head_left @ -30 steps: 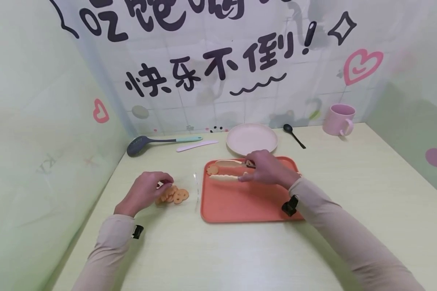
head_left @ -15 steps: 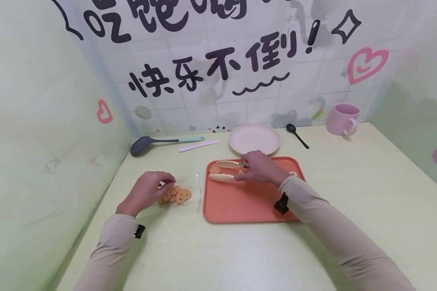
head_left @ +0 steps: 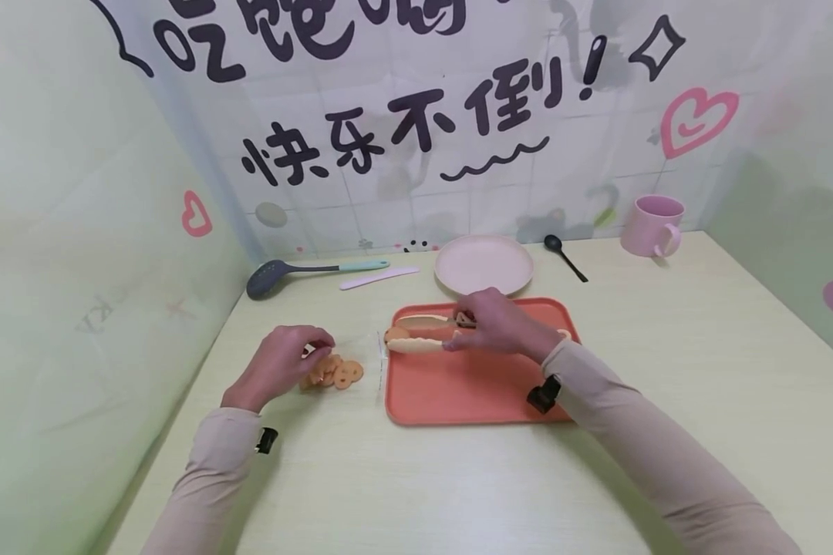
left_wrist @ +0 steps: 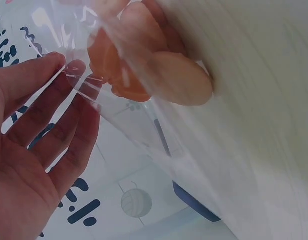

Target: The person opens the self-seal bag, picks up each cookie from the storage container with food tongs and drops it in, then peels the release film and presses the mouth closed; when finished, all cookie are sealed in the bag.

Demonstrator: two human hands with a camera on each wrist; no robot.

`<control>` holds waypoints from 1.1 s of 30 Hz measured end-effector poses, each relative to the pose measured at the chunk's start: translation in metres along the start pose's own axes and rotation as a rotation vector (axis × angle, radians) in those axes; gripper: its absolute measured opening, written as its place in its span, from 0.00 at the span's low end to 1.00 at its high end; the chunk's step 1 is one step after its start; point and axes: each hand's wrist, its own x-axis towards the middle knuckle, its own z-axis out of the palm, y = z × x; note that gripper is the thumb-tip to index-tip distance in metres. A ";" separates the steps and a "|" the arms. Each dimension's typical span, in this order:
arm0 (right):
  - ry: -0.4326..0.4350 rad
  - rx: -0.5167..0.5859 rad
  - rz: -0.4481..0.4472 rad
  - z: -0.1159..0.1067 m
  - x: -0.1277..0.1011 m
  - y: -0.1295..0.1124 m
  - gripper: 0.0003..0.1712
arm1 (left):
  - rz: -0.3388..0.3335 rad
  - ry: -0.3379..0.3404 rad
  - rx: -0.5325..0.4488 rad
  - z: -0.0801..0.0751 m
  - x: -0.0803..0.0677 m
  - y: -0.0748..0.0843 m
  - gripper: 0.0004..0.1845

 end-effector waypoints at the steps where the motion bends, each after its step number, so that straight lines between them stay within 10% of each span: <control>1: -0.014 0.021 -0.017 -0.001 -0.001 -0.002 0.20 | -0.002 0.001 -0.001 0.000 0.000 0.000 0.06; 33: -0.133 0.247 -0.084 0.046 0.027 -0.038 0.17 | 0.036 0.075 -0.094 -0.007 -0.003 0.001 0.02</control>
